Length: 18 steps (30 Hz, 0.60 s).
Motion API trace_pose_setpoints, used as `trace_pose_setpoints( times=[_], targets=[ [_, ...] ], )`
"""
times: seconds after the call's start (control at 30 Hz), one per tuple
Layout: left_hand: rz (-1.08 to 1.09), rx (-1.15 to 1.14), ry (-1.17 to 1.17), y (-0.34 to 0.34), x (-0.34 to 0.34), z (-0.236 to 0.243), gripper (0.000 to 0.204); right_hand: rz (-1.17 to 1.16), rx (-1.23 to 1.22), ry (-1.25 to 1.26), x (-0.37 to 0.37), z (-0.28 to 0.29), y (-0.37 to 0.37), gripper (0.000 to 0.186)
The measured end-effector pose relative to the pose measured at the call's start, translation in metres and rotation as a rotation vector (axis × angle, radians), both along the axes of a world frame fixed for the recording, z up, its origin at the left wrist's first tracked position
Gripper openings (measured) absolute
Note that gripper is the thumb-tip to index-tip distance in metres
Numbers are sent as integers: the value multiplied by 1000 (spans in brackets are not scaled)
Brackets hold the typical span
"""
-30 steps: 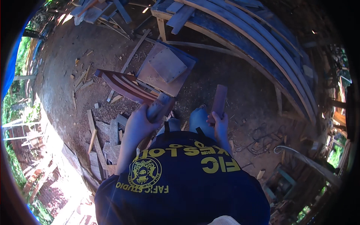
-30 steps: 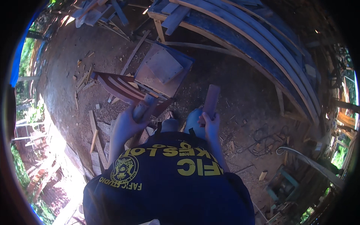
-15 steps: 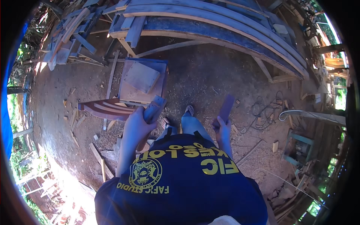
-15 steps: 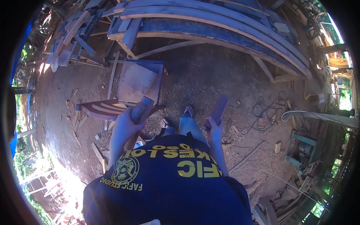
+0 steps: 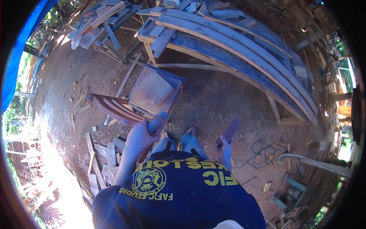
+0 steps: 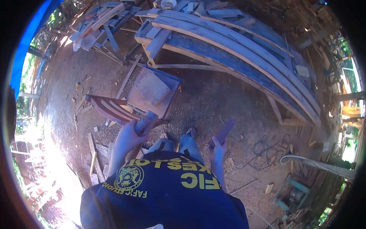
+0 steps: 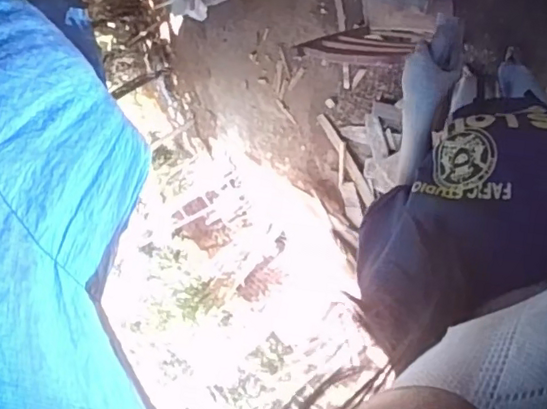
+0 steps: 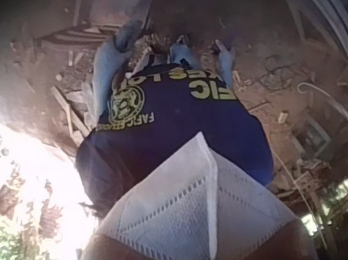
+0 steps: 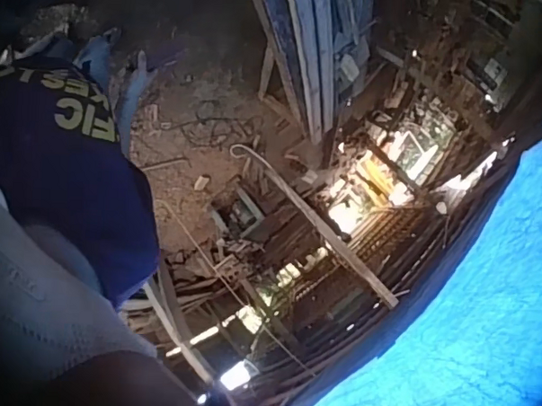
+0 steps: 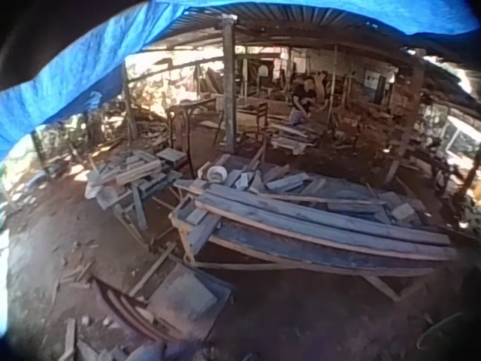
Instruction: Woodworking using manual tools like a hand plane and mallet to shape wooden planks.
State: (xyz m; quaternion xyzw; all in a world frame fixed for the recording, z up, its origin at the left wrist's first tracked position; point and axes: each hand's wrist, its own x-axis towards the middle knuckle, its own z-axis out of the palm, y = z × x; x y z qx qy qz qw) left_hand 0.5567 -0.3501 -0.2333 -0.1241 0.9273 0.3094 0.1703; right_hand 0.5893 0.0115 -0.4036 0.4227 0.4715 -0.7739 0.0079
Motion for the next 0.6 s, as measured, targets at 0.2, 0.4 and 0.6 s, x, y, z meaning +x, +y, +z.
trace_pose_setpoints(
  times=[0.2,0.4,0.6],
  targets=[
    [184,15,32,-30,23,12,52,168,4,24,-56,-7,-10,37],
    [321,55,31,-106,40,42,50,144,-19,63,-90,10,-66,37],
    [436,18,113,-234,55,53,48,146,-9,60,-90,6,-163,34]
  ],
)
